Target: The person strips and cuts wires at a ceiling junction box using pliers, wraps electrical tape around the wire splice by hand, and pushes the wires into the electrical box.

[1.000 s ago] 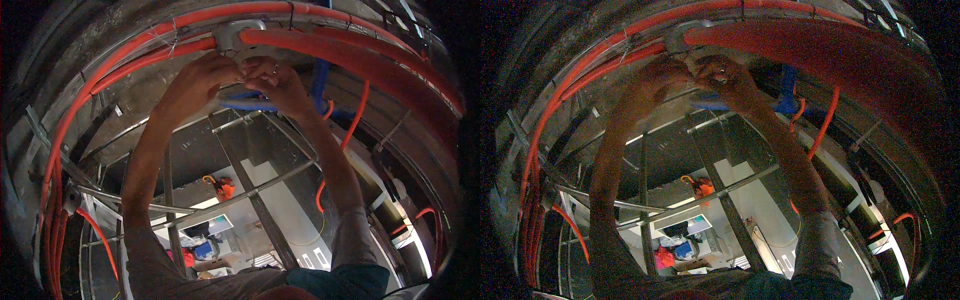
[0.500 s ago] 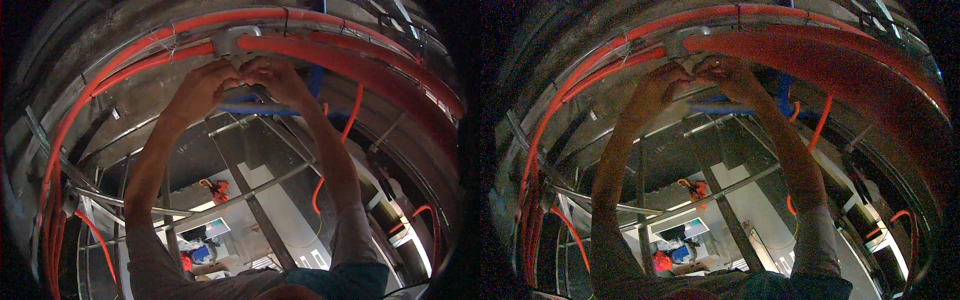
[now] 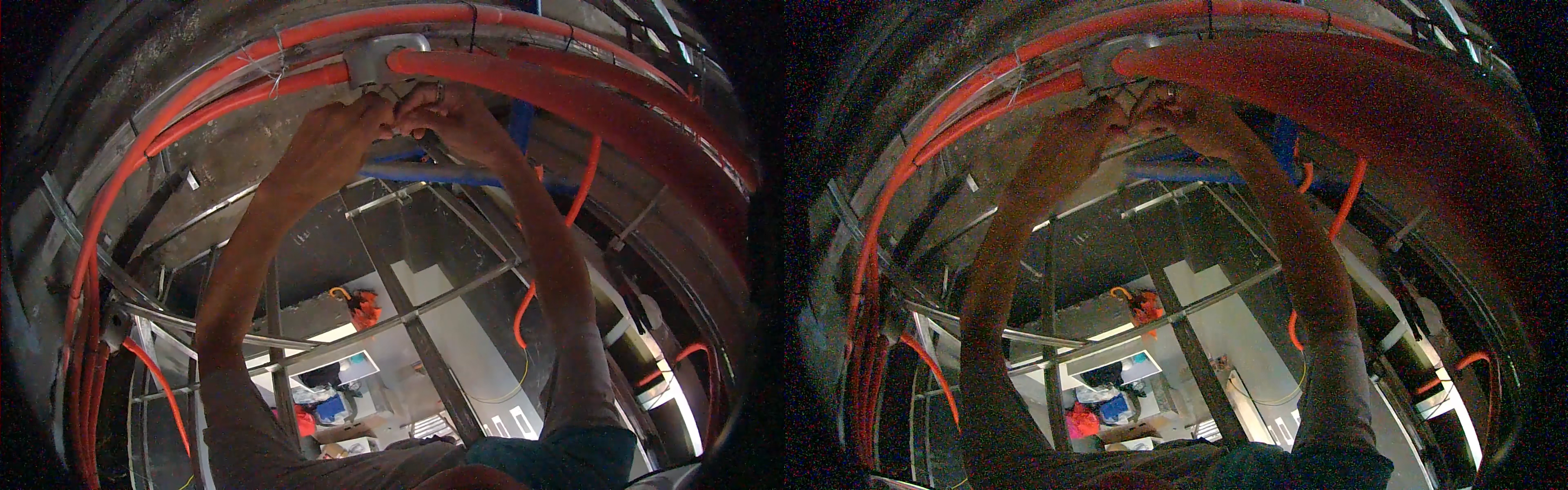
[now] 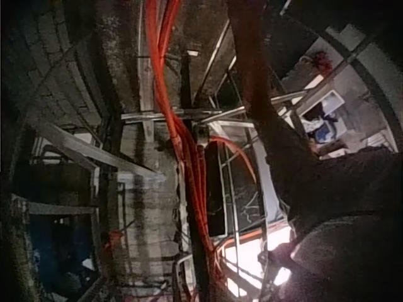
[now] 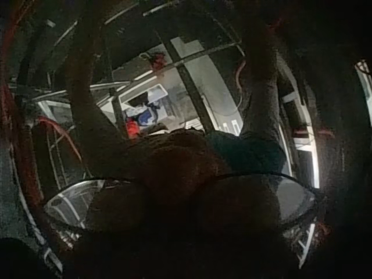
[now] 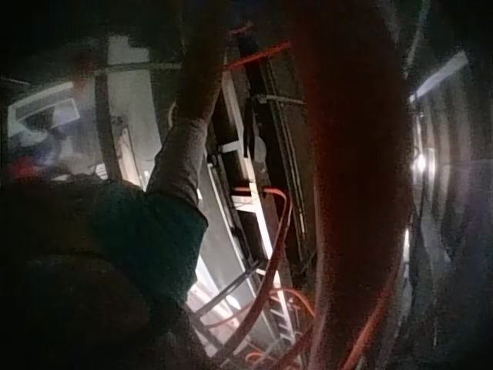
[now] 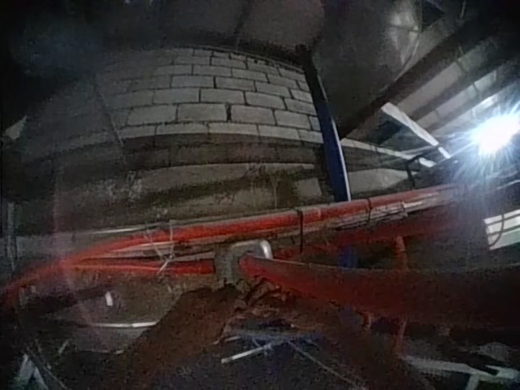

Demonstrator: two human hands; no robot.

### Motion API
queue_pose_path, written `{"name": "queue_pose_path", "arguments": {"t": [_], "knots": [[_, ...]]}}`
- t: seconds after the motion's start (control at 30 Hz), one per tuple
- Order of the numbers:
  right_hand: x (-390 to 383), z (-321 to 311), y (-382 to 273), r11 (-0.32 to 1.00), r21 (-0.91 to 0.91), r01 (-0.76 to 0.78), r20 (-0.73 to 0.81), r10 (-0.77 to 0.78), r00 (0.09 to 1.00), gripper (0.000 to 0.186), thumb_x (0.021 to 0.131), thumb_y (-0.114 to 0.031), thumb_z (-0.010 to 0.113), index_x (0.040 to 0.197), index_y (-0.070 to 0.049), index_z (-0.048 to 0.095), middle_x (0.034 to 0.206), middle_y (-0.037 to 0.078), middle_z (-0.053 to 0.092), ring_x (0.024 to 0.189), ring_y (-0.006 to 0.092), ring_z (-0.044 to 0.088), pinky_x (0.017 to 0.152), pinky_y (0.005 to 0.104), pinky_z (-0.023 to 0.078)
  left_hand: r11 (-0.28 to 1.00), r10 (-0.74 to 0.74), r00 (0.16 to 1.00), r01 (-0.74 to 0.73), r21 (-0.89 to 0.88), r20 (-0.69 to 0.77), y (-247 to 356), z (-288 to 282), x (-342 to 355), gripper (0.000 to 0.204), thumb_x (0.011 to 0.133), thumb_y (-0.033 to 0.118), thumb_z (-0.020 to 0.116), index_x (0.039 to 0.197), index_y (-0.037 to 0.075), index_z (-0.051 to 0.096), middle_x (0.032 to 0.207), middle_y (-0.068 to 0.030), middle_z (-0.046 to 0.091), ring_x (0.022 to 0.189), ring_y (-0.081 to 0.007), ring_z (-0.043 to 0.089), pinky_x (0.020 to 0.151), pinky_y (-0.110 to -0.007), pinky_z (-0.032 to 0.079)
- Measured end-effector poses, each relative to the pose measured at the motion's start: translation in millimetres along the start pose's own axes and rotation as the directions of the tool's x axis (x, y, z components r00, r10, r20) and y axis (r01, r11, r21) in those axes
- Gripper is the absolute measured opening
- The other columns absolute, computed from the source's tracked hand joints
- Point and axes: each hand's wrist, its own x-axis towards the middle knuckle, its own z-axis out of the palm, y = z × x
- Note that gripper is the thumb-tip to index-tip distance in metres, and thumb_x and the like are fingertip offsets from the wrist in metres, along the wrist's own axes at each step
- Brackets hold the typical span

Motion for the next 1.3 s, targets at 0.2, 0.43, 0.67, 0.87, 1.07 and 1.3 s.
{"name": "queue_pose_path", "arguments": {"t": [0.2, 0.43, 0.67, 0.87, 1.07, 1.3], "knots": [[7, -6, -16, 0.988, 0.075, -0.134, 0.071, 0.129, 0.989, 0.008, 0.092, -0.009, 0.065, 0.094, -0.001, 0.067, 0.080, 0.005, 0.068, 0.074, 0.0120, 0.064, 0.067, 0.0271, 0.052, 0.970, -0.071, 0.996, 0.058, -0.235, -0.048, 1, 7, 0, 0.016, 0.086, 0.009, 0.066, 0.096, 0.005, 0.054, 0.091, -0.0142, 0.065, 0.084, -0.0343, 0.067, 0.073, -0.046, 0.053], [11, 6, -5, 0.992, 0.049, -0.115, 0.038, 0.113, 0.993, 0.013, 0.093, -0.012, 0.065, 0.092, 0.001, 0.066, 0.079, 0.006, 0.067, 0.069, 0.0127, 0.061, 0.064, 0.0276, 0.051, 0.982, -0.033, 0.967, -0.016, -0.188, -0.254, 5, 20, -5, 0.015, 0.084, 0.005, 0.068, 0.093, 0.006, 0.057, 0.089, -0.0121, 0.062, 0.085, -0.0342, 0.063, 0.076, -0.046, 0.050], [1, 11, -15, 0.965, 0.257, -0.052, -0.085, 0.076, 0.993, 0.023, 0.096, -0.017, 0.063, 0.111, 0.000, 0.062, 0.090, 0.009, 0.069, 0.080, 0.0175, 0.068, 0.074, 0.0308, 0.056, 0.975, -0.013, 0.941, -0.063, -0.213, -0.339, 6, 24, -6, 0.016, 0.083, 0.001, 0.068, 0.092, 0.005, 0.056, 0.086, -0.0128, 0.060, 0.082, -0.0343, 0.061, 0.074, -0.046, 0.049], [-3, 33, 4, 0.835, 0.546, 0.065, -0.281, 0.109, 0.953, 0.033, 0.098, -0.022, 0.063, 0.121, 0.001, 0.057, 0.097, 0.012, 0.069, 0.085, 0.0217, 0.070, 0.076, 0.0355, 0.059, 0.976, -0.047, 0.924, -0.039, -0.215, -0.380, 9, 29, -5, 0.016, 0.082, 0.000, 0.068, 0.090, 0.004, 0.055, 0.084, -0.0141, 0.058, 0.078, -0.0351, 0.059, 0.071, -0.048, 0.048], [-1, 35, -7, 0.837, 0.545, -0.038, -0.218, 0.185, 0.958, 0.025, 0.098, -0.019, 0.063, 0.110, 0.002, 0.062, 0.095, 0.011, 0.070, 0.085, 0.0212, 0.070, 0.074, 0.0346, 0.059, 0.986, -0.092, 0.909, 0.027, -0.163, -0.406, 11, 35, -7, 0.015, 0.082, 0.003, 0.068, 0.090, 0.004, 0.055, 0.083, -0.0147, 0.058, 0.078, -0.0348, 0.059, 0.070, -0.047, 0.048], [3, 37, -4, 0.878, 0.476, -0.051, -0.241, 0.185, 0.953, 0.020, 0.097, -0.014, 0.060, 0.107, 0.003, 0.065, 0.095, 0.011, 0.070, 0.084, 0.0202, 0.069, 0.074, 0.0333, 0.058, 0.987, -0.149, 0.890, 0.110, -0.114, -0.431, 20, 44, -1, 0.014, 0.083, 0.006, 0.067, 0.090, 0.003, 0.056, 0.085, -0.0148, 0.060, 0.079, -0.0347, 0.060, 0.072, -0.048, 0.049]]}}
